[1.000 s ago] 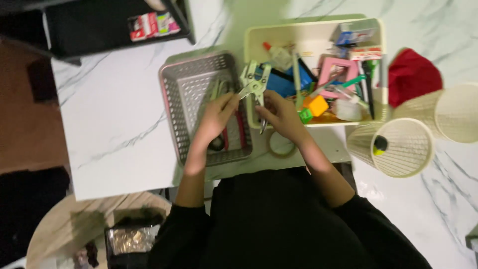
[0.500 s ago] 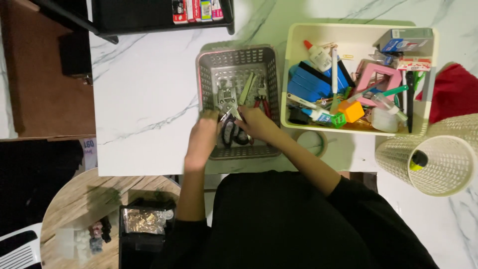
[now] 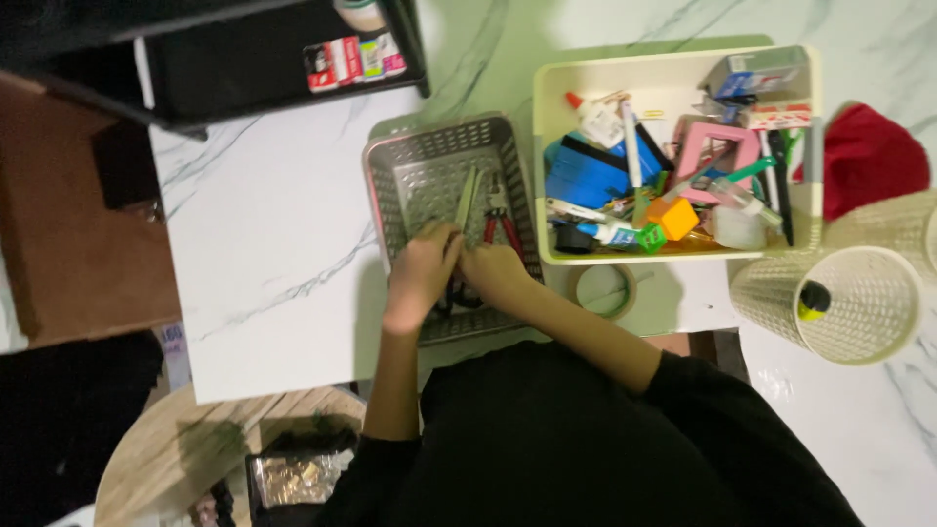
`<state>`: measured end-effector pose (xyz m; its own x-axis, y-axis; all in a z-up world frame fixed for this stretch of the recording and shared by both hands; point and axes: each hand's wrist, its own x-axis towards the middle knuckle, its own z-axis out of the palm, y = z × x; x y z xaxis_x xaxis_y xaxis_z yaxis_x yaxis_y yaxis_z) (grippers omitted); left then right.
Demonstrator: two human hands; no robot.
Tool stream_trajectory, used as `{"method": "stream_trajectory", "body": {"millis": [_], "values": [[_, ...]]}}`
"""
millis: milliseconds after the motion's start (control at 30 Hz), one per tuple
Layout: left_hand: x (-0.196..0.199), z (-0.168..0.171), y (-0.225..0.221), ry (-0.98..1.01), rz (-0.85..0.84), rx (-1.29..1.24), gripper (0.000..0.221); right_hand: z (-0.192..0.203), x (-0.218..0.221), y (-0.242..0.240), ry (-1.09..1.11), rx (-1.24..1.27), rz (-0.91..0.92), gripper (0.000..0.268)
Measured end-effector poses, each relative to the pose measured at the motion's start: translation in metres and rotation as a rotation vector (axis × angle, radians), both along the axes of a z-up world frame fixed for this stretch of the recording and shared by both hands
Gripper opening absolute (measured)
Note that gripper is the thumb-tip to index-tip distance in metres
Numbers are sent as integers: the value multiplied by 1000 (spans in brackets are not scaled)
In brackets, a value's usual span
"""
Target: Sorting and organizing various tools and materials such as scissors, tape, and glue into bins and onto a storage shelf.
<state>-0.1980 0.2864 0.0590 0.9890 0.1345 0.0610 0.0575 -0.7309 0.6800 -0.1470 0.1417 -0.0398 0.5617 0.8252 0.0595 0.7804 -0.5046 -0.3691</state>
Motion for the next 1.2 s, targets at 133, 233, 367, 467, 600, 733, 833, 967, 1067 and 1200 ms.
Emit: {"method": "stream_trajectory", "body": {"millis": [133, 233, 367, 467, 600, 733, 833, 967, 1067, 1200], "values": [[26, 24, -25, -62, -50, -81, 14, 59, 21, -35, 256, -168, -83, 23], [45, 37, -46, -107, -110, -98, 13, 90, 35, -80, 287, 219, -180, 23], [75, 32, -76, -118, -259, -78, 14, 116, 50, -137, 237, 401, -408, 24], [97, 17, -100, -151, -407, -49, 16, 108, 60, -175, 94, 291, -582, 22], [118, -15, -141, -169, -620, -17, 39, 103, 63, -214, -245, 98, -736, 50], [132, -28, -176, -206, -765, 57, 63, 78, 66, -245, -322, 59, -903, 47], [143, -26, -192, -240, -812, 182, 82, 71, 71, -261, -389, 61, -981, 63], [151, -38, -196, -189, -756, 327, 85, 63, 77, -276, -175, 87, -994, 56], [159, -52, -193, -174, -695, 361, 76, 71, 79, -278, -120, 164, -882, 62], [178, -70, -182, -185, -580, 341, 55, 92, 77, -271, -2, 280, -615, 73]]}}
